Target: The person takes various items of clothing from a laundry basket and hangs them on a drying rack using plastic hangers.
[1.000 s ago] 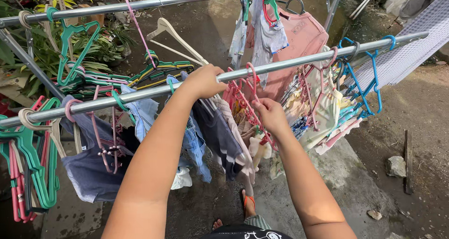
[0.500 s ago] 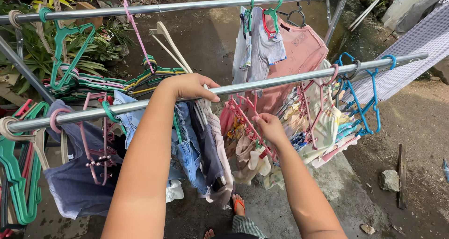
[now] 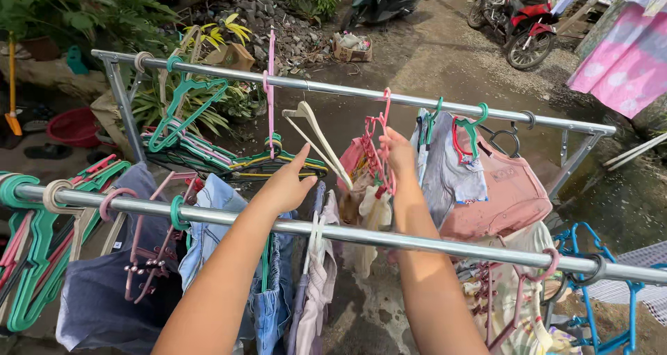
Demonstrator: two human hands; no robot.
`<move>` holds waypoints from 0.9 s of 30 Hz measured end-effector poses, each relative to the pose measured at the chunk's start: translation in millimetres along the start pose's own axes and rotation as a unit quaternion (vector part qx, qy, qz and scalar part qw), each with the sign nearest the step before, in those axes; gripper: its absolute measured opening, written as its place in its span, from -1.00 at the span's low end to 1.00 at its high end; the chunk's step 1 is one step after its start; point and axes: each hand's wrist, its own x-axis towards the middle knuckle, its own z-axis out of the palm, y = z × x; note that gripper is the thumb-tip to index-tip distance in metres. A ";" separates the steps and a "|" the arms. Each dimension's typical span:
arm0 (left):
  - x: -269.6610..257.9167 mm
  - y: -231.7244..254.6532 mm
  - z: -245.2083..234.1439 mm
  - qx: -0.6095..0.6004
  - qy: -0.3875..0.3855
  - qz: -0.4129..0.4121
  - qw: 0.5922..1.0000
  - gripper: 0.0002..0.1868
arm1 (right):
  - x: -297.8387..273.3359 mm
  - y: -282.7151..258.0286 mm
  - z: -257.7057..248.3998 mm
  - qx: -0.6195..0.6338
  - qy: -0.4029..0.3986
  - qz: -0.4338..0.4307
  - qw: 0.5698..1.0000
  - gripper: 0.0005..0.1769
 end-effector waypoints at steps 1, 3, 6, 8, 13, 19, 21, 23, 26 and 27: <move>1.3 -1.8 -0.1 -0.019 -0.002 -0.015 1.000 -0.11 | 16.5 3.1 4.1 -0.001 0.035 0.003 0.999 -0.49; 5.1 -4.1 2.2 -0.094 -0.001 -0.050 0.994 -0.12 | 35.7 13.0 5.2 0.001 0.038 -0.006 0.999 -0.47; 8.5 -10.6 3.5 -0.196 -0.010 -0.085 0.977 -0.14 | 49.1 34.8 -1.2 0.007 0.034 -0.019 0.999 -0.43; 7.5 -15.7 5.4 -0.222 -0.015 -0.093 0.970 -0.15 | 46.4 52.0 -2.9 0.010 0.020 -0.020 1.000 -0.41; 5.1 -8.2 5.7 -0.203 -0.073 0.002 0.976 -0.49 | 2.5 49.1 3.7 -0.005 0.043 -0.064 0.997 -0.45; -24.7 33.9 -24.0 -0.205 -0.231 0.096 0.946 -0.61 | -132.0 22.1 38.9 -0.305 -0.010 -0.034 0.952 -0.70; -41.8 48.3 -26.0 -0.109 -0.209 0.098 0.967 -0.57 | -183.9 7.9 53.9 -0.277 -0.053 0.049 0.958 -0.72; -57.7 51.3 -31.0 -0.010 -0.187 0.111 0.976 -0.53 | -233.0 -6.0 72.7 -0.243 -0.091 0.125 0.958 -0.74; -76.1 38.3 -29.3 0.000 -0.108 0.284 0.953 -0.52 | -301.4 -18.8 102.3 -0.198 -0.096 0.223 0.950 -0.69; -79.4 32.7 -28.9 -0.018 -0.088 0.298 0.950 -0.52 | -321.0 -22.1 111.7 -0.180 -0.082 0.228 0.953 -0.63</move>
